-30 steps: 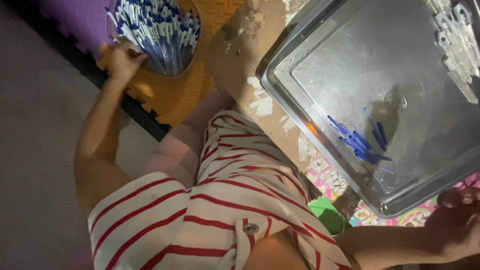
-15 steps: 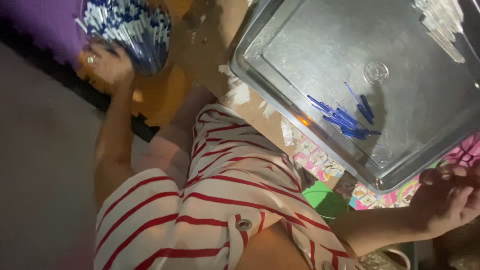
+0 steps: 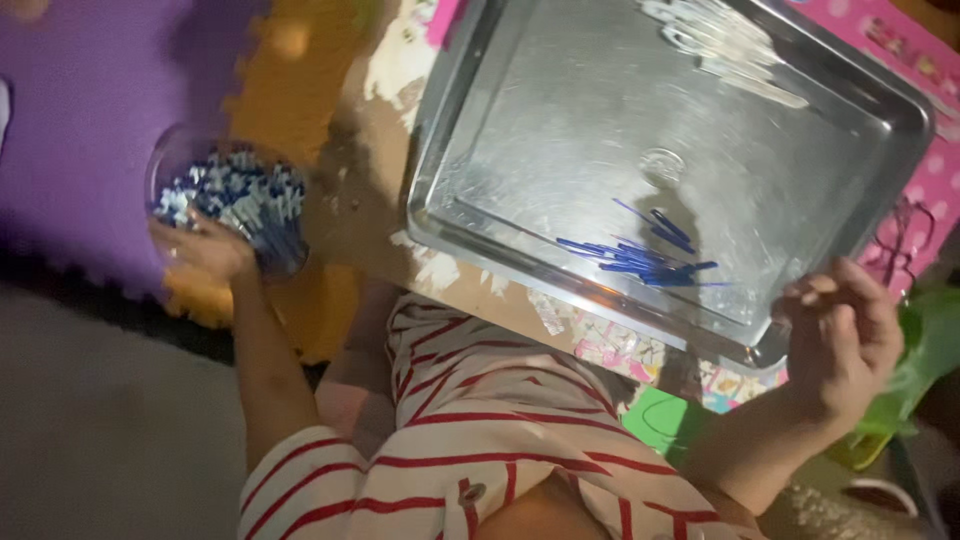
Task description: The person assembles pens by inserting ink cartridges into pen bodies and attaching the caps by hand.
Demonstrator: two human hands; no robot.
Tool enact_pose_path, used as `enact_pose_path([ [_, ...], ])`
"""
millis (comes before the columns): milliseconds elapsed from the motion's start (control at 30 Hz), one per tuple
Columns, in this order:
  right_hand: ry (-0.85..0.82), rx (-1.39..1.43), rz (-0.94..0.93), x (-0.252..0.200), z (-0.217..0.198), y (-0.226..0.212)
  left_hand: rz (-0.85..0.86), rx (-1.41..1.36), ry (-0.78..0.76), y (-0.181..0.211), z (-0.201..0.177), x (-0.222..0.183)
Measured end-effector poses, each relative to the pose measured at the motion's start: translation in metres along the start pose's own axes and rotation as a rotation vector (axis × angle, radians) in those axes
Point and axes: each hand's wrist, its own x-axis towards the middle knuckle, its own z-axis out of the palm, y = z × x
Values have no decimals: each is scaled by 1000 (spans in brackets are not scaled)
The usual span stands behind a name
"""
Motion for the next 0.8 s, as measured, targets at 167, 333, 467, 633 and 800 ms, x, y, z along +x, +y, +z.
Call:
enact_pose_path([
  [167, -191, 60, -118, 6, 13, 9, 119, -225, 177, -2, -14, -7],
  [333, -150, 55, -35, 2, 19, -4, 11, -610, -115, 26, 1, 10],
  [467, -133, 29, 11, 0, 21, -12, 10, -440, -85, 27, -11, -2],
  [633, -110, -5, 59, 2, 29, -5, 268, -105, 307, 16, -27, -15],
  [800, -143, -144, 21, 11, 35, -13, 72, 29, 234, 13, -28, -16],
])
